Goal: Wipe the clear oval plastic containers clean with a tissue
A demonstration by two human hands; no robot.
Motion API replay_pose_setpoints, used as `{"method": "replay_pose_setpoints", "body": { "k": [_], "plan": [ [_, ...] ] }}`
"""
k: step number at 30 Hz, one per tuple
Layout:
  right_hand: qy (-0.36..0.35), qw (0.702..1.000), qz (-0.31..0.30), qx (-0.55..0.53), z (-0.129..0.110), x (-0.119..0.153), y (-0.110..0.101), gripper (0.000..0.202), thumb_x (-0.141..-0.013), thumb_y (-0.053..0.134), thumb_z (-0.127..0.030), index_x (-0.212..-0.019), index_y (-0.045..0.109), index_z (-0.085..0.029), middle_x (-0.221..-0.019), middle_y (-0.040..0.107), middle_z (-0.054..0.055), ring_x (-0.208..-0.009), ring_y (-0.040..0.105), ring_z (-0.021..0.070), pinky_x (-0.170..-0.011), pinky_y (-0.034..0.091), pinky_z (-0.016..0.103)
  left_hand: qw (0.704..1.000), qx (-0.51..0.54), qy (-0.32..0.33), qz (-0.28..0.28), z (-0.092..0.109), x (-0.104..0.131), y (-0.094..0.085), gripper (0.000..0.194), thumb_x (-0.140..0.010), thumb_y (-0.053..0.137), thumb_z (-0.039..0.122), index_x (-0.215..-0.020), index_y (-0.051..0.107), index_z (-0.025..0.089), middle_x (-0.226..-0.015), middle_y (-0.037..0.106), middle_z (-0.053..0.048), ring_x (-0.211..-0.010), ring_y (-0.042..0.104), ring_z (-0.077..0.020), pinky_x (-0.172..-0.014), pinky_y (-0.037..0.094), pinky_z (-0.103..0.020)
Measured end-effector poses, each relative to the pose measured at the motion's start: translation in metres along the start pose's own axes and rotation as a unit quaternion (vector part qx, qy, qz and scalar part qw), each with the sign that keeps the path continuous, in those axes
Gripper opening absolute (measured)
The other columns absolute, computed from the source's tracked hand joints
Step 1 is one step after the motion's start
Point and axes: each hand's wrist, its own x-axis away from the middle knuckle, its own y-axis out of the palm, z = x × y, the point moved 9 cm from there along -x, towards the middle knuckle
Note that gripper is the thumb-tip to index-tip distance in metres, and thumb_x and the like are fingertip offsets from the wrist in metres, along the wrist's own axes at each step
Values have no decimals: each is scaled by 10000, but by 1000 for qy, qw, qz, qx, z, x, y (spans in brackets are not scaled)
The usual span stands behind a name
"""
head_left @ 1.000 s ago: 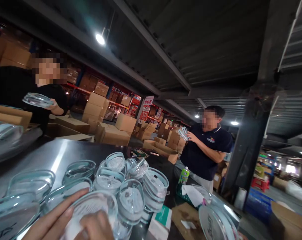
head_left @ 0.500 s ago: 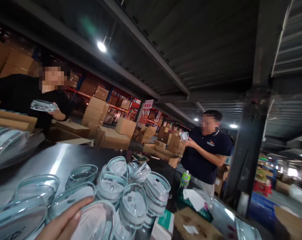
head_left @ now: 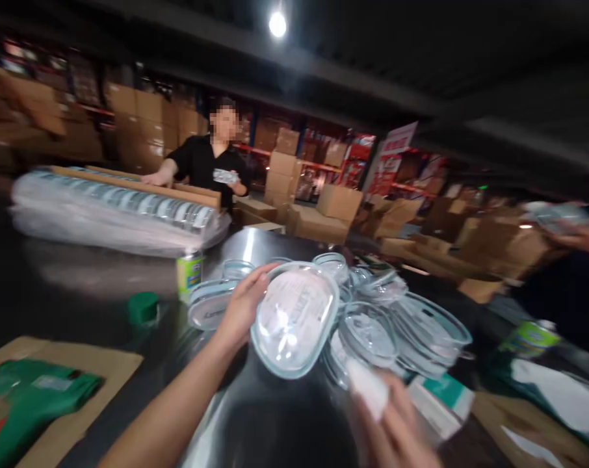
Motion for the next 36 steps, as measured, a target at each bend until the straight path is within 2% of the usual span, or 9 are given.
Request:
{"method": "replay_pose_setpoints", "body": {
  "k": [1,2,5,10,15,18,22,29,36],
  "plan": [
    [38,998,49,-23,10,-9,-6,209,-865,633,-390,-966,677,-212,-1048,628,52,-886,590,157,-743,509,299,1000,14,8,11,2,-2,-2,401,-776,643,462,-1072,718,201,-1064,740,-66,-985,663,-263,-902,503,-362],
    [100,978,160,-92,25,-14,-17,247,-726,767,-392,-875,714,-203,-982,652,50,-860,596,165,-717,496,277,999,28,17,20,4,-3,-4,408,-798,620,467,-1093,703,198,-1079,734,-67,-987,663,-254,-883,506,-346],
    [152,937,242,-201,37,-35,8,379,-687,770,-421,-983,718,-191,-990,658,41,-814,608,151,-741,490,291,997,64,35,13,6,3,1,371,-833,605,444,-1102,688,202,-1129,715,-62,-1041,643,-245,-906,483,-330],
    [136,903,305,-269,26,-55,45,399,-706,738,-345,-1065,693,-176,-949,680,18,-881,621,163,-905,465,351,992,97,31,-74,13,13,12,431,-862,591,429,-1247,613,239,-1312,621,-55,-1231,533,-281,-1054,375,-386],
    [140,891,325,-283,30,-64,44,367,-684,733,-304,-1032,688,-196,-938,679,-5,-876,628,161,-933,464,369,977,60,79,-190,30,17,20,664,-798,690,412,-1403,447,282,-1496,439,-24,-1379,362,-292,-1149,250,-391],
    [157,887,325,-290,37,-63,43,364,-680,731,-304,-1021,691,-182,-910,687,2,-859,635,173,-927,469,383,977,10,114,-181,33,20,20,613,-866,615,433,-1425,414,281,-1519,404,-19,-1407,321,-270,-1167,223,-377],
    [187,877,335,-290,51,-55,44,364,-689,730,-302,-1033,696,-188,-887,694,-5,-828,639,163,-871,487,342,977,-79,143,-135,30,25,21,541,-929,489,494,-1420,429,275,-1601,242,-2,-1469,181,-244,-1194,131,-347],
    [211,879,318,-285,56,-50,54,309,-719,732,-324,-981,709,-160,-872,709,33,-841,657,197,-749,539,315,980,-95,173,12,21,25,6,447,-953,411,503,-1302,555,264,-1397,496,-57,-1343,391,-269,-1140,245,-381],
    [202,871,333,-299,42,-38,55,408,-745,738,-367,-1098,676,-173,-1062,705,43,-939,650,170,-818,521,264,994,36,93,-33,3,13,11,386,-933,488,415,-1258,571,224,-1350,574,-56,-1303,455,-281,-1078,337,-354]
  ]
}}
